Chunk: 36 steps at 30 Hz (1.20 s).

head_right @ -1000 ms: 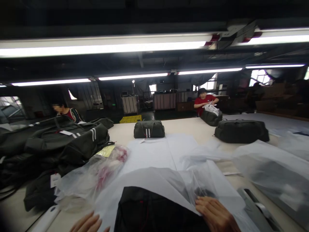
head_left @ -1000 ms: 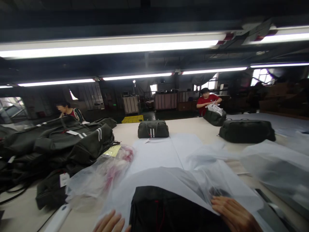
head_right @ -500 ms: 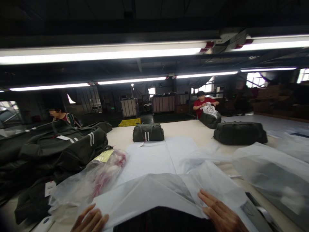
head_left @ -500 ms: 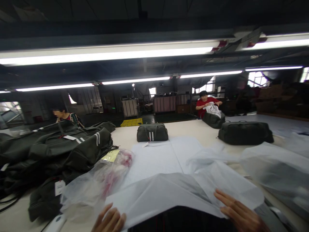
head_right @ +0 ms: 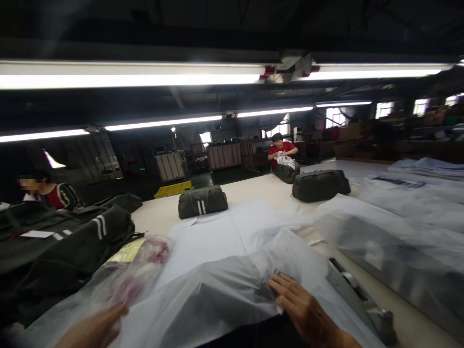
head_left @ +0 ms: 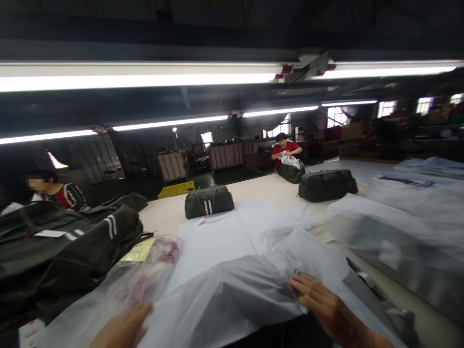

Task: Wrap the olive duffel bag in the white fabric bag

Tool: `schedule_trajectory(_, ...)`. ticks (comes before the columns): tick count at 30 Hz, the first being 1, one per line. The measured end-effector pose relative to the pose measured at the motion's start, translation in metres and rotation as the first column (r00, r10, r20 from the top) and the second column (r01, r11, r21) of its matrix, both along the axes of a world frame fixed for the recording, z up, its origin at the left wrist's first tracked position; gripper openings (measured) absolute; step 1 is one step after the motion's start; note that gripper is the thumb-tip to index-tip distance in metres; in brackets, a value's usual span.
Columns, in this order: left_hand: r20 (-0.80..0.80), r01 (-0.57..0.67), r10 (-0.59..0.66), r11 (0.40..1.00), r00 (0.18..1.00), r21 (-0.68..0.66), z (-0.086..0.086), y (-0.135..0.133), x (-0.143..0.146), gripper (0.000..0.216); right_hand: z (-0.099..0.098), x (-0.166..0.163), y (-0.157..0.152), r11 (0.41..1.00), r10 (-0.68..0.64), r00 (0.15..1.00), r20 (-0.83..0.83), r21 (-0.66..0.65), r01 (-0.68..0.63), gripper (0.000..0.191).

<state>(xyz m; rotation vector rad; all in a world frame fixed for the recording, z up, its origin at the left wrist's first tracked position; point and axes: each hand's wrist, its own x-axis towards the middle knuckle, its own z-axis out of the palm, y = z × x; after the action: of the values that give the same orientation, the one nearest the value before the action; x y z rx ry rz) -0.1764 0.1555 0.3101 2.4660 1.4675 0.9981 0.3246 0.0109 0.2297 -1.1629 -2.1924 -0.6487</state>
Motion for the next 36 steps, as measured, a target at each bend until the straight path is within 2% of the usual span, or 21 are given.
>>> schedule_trajectory(1, -0.072, 0.055, -0.056, 0.998, 0.996, -0.015, 0.019, 0.011, 0.020, 0.023, 0.000, -0.002, -0.001, 1.000, -0.004, 1.000, -0.019, -0.011, 0.004, 0.022)
schedule_trajectory(3, -0.314, 0.205, -0.207, 0.978, 0.927, -0.042, 0.051, 0.029, 0.078, 0.037, 0.001, -0.004, -0.002, 1.000, -0.008, 0.999, -0.045, -0.029, 0.007, 0.023)
schedule_trajectory(5, -0.400, 0.349, -0.342, 0.935, 0.850, -0.057, 0.069, 0.037, 0.144, 0.041, 0.001, -0.004, -0.002, 0.999, -0.007, 0.998, -0.062, -0.035, 0.005, 0.023)
schedule_trajectory(6, -0.427, 0.427, -0.411, 0.902, 0.806, -0.063, 0.070, 0.037, 0.175, 0.043, 0.001, -0.005, -0.002, 0.999, -0.006, 0.998, -0.067, -0.033, 0.003, 0.023)
schedule_trajectory(8, -0.458, 0.537, -0.519, 0.838, 0.722, -0.103, 0.058, 0.030, 0.224, 0.049, 0.001, -0.005, -0.002, 1.000, -0.004, 0.997, -0.073, -0.018, 0.003, 0.024)
schedule_trajectory(11, -0.459, 0.602, -0.630, 0.765, 0.626, -0.230, 0.011, 0.010, 0.260, 0.063, -0.002, -0.007, 0.000, 1.000, -0.019, 0.997, -0.080, 0.021, 0.021, 0.023)
schedule_trajectory(12, -0.459, 0.622, -0.665, 0.736, 0.589, -0.268, -0.007, 0.003, 0.263, 0.068, -0.005, -0.008, 0.000, 0.999, -0.026, 0.995, -0.092, 0.041, 0.030, 0.023)
schedule_trajectory(14, -0.466, 0.657, -0.684, 0.710, 0.561, -0.251, -0.038, -0.008, 0.262, 0.083, -0.014, -0.012, -0.001, 0.995, -0.052, 0.991, -0.124, 0.073, 0.061, 0.024)
schedule_trajectory(16, -0.506, 0.703, -0.673, 0.690, 0.539, -0.169, -0.055, -0.014, 0.256, 0.087, -0.025, -0.016, -0.007, 0.993, -0.080, 0.987, -0.137, 0.079, 0.092, 0.027)
schedule_trajectory(19, -0.580, 0.787, -0.676, 0.609, 0.455, -0.092, -0.059, -0.018, 0.251, 0.077, -0.038, -0.019, -0.024, 0.995, -0.092, 0.991, -0.092, 0.028, 0.095, 0.032)
schedule_trajectory(21, -0.597, 0.812, -0.673, 0.580, 0.436, -0.061, -0.057, -0.019, 0.251, 0.074, -0.036, -0.016, -0.035, 0.997, -0.079, 0.994, -0.071, -0.025, 0.077, 0.033)
schedule_trajectory(23, -0.601, 0.813, -0.660, 0.582, 0.451, -0.029, -0.057, -0.019, 0.252, 0.074, -0.024, -0.004, -0.039, 0.994, -0.109, 0.987, -0.117, -0.045, 0.104, 0.033)
schedule_trajectory(25, -0.609, 0.813, -0.647, 0.582, 0.459, -0.005, -0.059, -0.019, 0.253, 0.075, -0.001, 0.018, -0.030, 0.975, -0.214, 0.949, -0.230, 0.015, 0.223, 0.033)
schedule_trajectory(26, -0.614, 0.816, -0.641, 0.578, 0.461, 0.010, -0.060, -0.019, 0.253, 0.076, 0.013, 0.031, -0.022, 0.947, -0.285, 0.912, -0.296, 0.059, 0.315, 0.032)
schedule_trajectory(28, -0.630, 0.823, -0.619, 0.565, 0.468, 0.056, -0.061, -0.019, 0.253, 0.077, 0.044, 0.059, 0.003, 0.852, -0.446, 0.801, -0.399, 0.084, 0.517, 0.040)
schedule_trajectory(30, -0.659, 0.832, -0.586, 0.542, 0.472, 0.114, -0.062, -0.017, 0.254, 0.077, 0.071, 0.080, 0.032, 0.763, -0.610, 0.691, -0.388, -0.054, 0.644, 0.059)
schedule_trajectory(32, -0.694, 0.838, -0.535, 0.513, 0.481, 0.185, -0.062, -0.014, 0.254, 0.071, 0.092, 0.090, 0.061, 0.692, -0.721, 0.636, -0.275, -0.320, 0.647, 0.076)
schedule_trajectory(34, -0.724, 0.835, -0.473, 0.482, 0.502, 0.264, -0.062, -0.010, 0.254, 0.062, 0.103, 0.089, 0.086, 0.593, -0.761, 0.628, -0.166, -0.572, 0.567, 0.087)
schedule_trajectory(36, -0.737, 0.828, -0.427, 0.456, 0.525, 0.326, -0.062, -0.006, 0.256, 0.052, 0.105, 0.082, 0.106, 0.504, -0.775, 0.622, -0.113, -0.705, 0.500, 0.093)
